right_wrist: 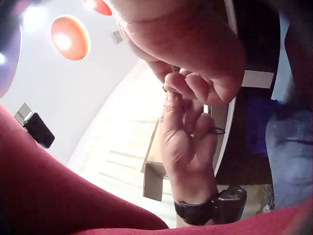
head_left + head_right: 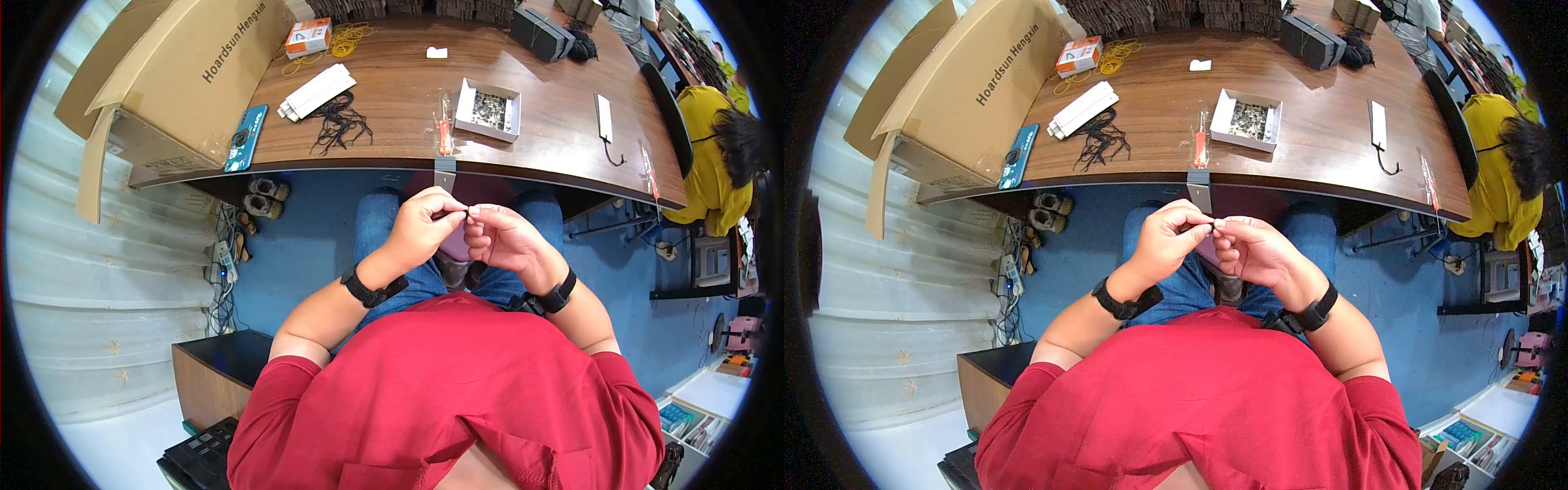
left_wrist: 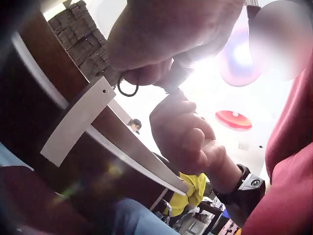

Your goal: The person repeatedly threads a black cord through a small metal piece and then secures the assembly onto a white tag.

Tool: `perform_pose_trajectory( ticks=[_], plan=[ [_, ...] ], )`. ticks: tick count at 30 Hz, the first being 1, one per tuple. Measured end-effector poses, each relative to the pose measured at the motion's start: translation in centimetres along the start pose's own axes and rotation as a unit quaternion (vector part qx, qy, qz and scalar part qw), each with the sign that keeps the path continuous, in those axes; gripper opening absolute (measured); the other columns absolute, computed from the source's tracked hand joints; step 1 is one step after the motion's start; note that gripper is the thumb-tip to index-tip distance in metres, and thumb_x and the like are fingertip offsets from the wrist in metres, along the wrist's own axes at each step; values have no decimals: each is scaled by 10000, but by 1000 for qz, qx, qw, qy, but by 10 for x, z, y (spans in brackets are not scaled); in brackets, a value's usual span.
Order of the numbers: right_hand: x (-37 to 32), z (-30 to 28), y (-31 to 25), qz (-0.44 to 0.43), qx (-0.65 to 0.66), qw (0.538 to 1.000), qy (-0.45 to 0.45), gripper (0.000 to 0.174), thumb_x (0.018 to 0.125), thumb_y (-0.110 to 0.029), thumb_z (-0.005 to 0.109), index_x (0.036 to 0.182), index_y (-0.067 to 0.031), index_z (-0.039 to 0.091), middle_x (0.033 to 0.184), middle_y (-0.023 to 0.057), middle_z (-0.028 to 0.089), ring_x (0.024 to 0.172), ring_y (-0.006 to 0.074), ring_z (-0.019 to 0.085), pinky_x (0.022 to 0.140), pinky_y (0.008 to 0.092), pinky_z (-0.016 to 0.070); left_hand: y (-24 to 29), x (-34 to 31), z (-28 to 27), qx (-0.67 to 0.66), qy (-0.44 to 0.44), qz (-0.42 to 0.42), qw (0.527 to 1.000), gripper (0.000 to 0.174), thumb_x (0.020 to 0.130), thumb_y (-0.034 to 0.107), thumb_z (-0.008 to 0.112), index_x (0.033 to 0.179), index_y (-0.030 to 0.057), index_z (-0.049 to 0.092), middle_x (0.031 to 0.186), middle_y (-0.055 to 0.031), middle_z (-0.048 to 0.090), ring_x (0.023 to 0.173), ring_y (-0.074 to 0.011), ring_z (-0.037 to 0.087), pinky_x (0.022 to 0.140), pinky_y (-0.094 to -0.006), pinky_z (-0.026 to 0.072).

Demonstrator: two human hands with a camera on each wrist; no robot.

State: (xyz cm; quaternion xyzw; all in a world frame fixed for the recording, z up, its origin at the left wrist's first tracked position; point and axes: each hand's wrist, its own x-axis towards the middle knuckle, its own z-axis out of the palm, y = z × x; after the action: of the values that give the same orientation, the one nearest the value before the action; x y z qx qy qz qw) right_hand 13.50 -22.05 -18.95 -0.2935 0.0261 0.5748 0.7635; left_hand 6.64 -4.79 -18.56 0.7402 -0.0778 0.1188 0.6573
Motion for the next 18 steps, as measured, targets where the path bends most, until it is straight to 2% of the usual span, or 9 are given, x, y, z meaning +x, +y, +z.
perform_pose_trajectory(
  ticks=[5,11,14,15,17,18],
  plan=[
    [2,4,2,-63,-71,995,21,150,881,-195,599,770,-99,566,625,-24,503,533,78,414,478,217,316,-12,-2,5,-91,23,-20,995,47,834,-19,612,874,-26,636,846,-45,576,782,-109,561,701,-226,456],
    [6,2,-2,-18,-72,997,19,214,880,-267,620,758,-107,549,628,-34,490,527,74,398,479,209,303,-14,-4,10,-186,48,-66,979,61,833,-22,613,893,-7,613,848,-17,578,772,-81,554,709,-211,452],
    [9,1,0,-86,-129,985,72,157,864,-216,646,790,-103,565,653,-28,507,564,73,436,500,209,338,-14,-4,9,-211,46,-103,971,85,827,-15,617,907,5,595,841,-2,578,758,-62,543,700,-199,449],
    [9,4,1,-143,-185,968,90,126,862,-187,643,808,-98,573,670,-24,518,589,75,460,520,211,362,-15,-4,9,-214,43,-115,969,93,825,-11,618,911,9,589,837,2,578,754,-57,539,696,-195,448],
    [8,12,6,-255,-293,913,124,67,858,-128,639,843,-87,588,705,-15,539,640,81,508,559,216,409,-18,-4,9,-215,46,-125,968,102,822,0,623,915,14,584,840,2,577,757,-52,534,695,-192,447],
    [10,14,9,-323,-334,876,132,63,824,-58,637,874,-53,599,749,9,563,715,104,560,629,229,456,-19,-3,9,-215,47,-129,967,107,820,5,625,917,17,581,841,2,577,759,-50,532,694,-191,447]
  ],
)
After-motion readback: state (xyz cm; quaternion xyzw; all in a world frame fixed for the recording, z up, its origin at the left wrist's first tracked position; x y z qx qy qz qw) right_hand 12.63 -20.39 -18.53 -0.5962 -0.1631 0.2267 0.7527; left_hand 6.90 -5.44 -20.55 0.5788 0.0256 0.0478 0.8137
